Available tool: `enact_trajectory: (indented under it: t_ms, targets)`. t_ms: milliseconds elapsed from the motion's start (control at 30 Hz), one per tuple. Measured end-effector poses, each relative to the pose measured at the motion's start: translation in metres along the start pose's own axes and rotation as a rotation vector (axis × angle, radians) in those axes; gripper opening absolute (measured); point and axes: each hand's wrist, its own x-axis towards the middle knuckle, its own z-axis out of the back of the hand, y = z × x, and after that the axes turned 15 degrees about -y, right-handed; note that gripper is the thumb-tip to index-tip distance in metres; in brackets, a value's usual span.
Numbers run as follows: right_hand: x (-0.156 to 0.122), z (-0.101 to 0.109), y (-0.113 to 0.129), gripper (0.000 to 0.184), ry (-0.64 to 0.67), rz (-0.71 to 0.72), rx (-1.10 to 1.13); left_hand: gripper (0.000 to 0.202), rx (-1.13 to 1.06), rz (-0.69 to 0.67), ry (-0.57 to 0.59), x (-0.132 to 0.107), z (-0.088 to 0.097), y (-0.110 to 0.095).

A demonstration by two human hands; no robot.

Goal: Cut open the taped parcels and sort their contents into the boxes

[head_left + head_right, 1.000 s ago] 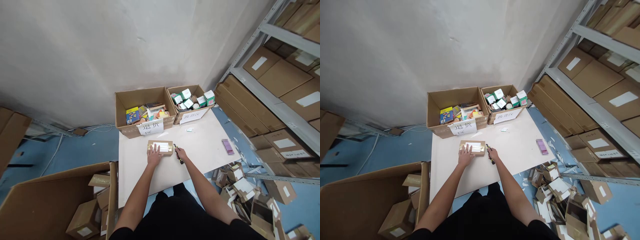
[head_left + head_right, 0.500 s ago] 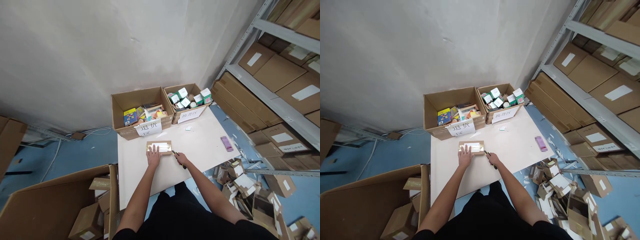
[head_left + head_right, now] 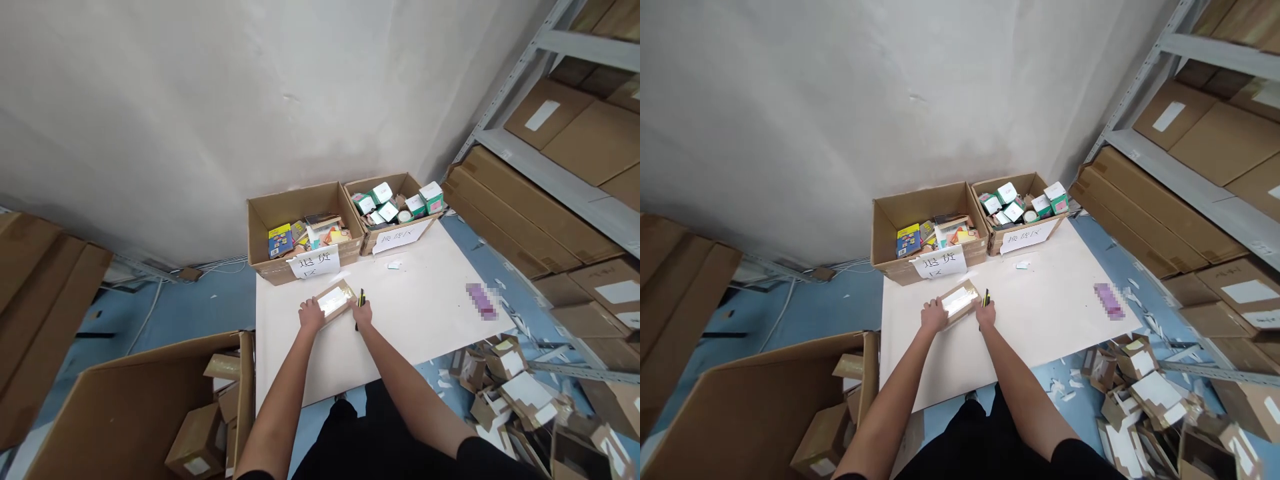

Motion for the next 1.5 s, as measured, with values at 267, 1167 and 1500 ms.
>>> enact_trajectory:
  t_ms: [267, 1167, 1500]
  targets:
    - [0.041, 0.041, 0.036, 0.047, -0.053, 0.327, -0.124, 0.046, -0.088, -0.15, 0.061, -0.046, -0.019, -0.052]
    - [0.026, 0.087, -0.059, 0.049, 0.277, 0.105, -0.039, 0.09, -0.009, -0.183, -0.187, -0.057, -0.056, -0.054]
    - [0.008, 0.094, -0.074, 0.053, 0.321, 0.14, -0.061, 0.088, -0.003, -0.151, -0.141, -0.052, -0.055, -0.062]
